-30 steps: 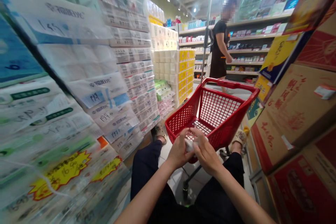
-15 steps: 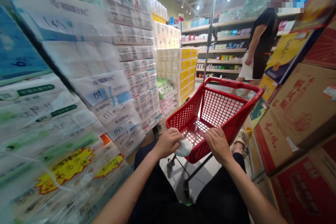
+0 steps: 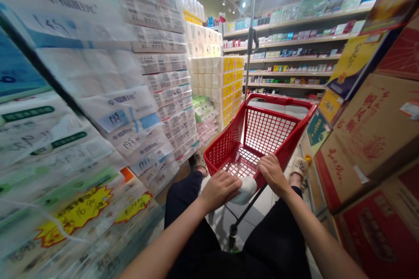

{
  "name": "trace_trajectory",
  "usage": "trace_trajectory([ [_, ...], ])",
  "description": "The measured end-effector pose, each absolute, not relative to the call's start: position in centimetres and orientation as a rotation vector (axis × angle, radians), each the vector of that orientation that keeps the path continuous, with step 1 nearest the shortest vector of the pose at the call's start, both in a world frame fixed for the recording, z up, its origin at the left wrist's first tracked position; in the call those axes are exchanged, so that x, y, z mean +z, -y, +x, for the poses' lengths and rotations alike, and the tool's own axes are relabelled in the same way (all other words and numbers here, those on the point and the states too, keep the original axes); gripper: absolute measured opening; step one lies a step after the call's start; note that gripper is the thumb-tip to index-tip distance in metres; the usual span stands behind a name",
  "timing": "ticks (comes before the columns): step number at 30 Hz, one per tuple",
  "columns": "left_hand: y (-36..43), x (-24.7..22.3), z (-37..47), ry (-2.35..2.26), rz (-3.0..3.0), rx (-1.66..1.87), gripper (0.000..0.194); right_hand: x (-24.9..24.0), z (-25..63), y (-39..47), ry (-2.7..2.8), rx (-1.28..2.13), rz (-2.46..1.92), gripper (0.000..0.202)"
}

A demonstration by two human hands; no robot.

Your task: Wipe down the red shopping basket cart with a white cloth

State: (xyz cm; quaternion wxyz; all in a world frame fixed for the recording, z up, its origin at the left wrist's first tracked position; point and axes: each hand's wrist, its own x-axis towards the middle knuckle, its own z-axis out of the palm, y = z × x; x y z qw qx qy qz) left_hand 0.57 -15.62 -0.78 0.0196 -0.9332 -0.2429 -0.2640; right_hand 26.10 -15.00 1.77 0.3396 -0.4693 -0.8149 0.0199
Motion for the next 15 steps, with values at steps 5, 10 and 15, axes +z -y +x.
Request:
trace_trajectory([
  [5,10.7,-1.9,-3.7,0.755,-2.796,-0.671,0.026,1.5,26.9,13.9,2.131,0.132,-1.177,0.037],
  [10,8.6,-2.3,-5.9,0.941,-2.713,-0.679,0.027,0.9,27.4,12.2,2.124,0.089,-1.194,0.037],
  [15,9.3,-2.7,-4.4,0.993,-2.662,-0.701,0.024,1.1,26.8,12.0,2.152,-0.090,-1.342,0.034],
])
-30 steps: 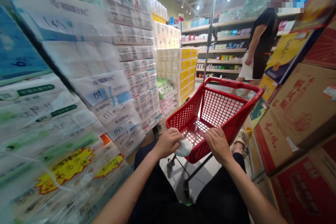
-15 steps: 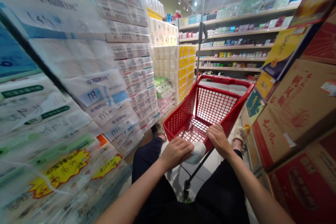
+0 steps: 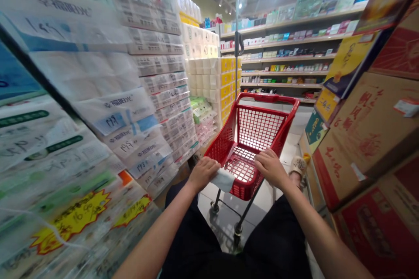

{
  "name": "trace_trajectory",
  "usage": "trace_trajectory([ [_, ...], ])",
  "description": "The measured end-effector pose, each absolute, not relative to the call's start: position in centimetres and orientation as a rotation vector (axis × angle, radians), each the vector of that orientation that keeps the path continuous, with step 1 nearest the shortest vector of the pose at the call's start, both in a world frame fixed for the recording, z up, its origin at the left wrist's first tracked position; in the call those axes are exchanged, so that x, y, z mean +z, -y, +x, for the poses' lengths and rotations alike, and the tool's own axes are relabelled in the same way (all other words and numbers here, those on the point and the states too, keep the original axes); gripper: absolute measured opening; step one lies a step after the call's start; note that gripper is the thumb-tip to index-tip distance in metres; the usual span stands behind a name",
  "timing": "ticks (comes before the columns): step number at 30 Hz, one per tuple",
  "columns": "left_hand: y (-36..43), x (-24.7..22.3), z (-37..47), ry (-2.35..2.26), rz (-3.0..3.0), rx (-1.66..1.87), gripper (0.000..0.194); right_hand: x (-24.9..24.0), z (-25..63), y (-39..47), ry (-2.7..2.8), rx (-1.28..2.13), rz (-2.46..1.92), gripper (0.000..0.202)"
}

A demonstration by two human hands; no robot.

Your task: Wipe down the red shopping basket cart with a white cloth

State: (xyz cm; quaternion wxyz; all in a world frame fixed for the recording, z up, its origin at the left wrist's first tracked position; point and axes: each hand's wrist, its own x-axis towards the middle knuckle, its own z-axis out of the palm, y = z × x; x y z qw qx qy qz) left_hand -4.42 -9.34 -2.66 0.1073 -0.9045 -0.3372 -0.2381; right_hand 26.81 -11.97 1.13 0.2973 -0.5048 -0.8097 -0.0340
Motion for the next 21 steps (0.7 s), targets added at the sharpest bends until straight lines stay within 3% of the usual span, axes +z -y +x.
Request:
trace_trajectory([
  [5,11.6,-2.6,-1.1,1.006,-2.646,-0.747,0.022,1.5,23.9,14.0,2.252,-0.236,-1.548,0.037],
  [11,14.1,-2.8,3.9,0.945,-2.667,-0.766,0.026,1.3,21.9,16.9,2.234,-0.048,-1.941,0.047],
  [17,13.3,-1.5,3.9,0.648,-2.852,-0.775,0.026,0.5,26.2,17.3,2.388,-0.224,-1.843,0.038],
  [21,11.6,-0.7,1.4,0.594,-2.853,-0.764,0.028,0.4,27.4,16.4,2.352,-0.140,-1.825,0.050],
])
